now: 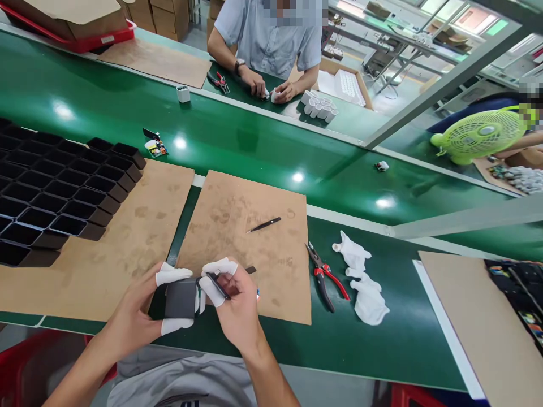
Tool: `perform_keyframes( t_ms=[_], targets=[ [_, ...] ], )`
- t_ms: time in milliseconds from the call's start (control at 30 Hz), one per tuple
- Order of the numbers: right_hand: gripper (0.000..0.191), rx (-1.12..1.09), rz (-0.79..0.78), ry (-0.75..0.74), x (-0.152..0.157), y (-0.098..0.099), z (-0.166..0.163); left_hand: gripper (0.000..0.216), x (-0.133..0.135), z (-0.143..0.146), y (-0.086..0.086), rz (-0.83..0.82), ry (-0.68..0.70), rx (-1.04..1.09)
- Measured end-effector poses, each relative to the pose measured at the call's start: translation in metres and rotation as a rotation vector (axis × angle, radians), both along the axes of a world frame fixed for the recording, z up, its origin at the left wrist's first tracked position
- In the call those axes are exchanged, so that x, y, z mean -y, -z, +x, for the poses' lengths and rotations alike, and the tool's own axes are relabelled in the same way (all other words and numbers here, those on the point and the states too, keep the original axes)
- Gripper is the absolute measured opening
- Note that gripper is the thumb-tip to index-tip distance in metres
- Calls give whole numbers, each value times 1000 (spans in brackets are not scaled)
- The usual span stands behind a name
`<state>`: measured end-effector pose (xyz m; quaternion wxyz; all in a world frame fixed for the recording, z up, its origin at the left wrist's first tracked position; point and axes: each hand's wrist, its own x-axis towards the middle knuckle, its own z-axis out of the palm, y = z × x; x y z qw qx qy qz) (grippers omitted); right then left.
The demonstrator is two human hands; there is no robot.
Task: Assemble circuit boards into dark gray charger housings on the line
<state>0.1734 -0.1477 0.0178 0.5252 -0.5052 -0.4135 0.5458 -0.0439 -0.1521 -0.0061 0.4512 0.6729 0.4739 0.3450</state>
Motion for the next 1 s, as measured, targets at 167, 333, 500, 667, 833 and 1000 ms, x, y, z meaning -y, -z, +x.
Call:
perform_keyframes(
  t_ms=[167, 333, 500, 667, 833, 1000],
  targets=[
    [27, 15, -85, -53, -4, 6, 4, 67, 7, -3, 9, -27, -5, -60],
    [22, 369, 143, -442, -12, -13, 25, 75, 9, -18, 3, -27, -17, -166],
    [44, 880, 665, -668, -25, -21, 37, 59, -7, -37, -30, -17, 81, -218],
    [44, 960, 844, -732, -31, -10, 28, 59, -14, -45, -49, -96, 156, -207],
    [33, 986, 862, -729, -31, -1, 25, 64, -15, -48, -51, -75, 87, -274],
    [33, 964, 886, -636, -31, 7, 29, 56, -21, -42, -49, -86, 136, -239]
  ],
)
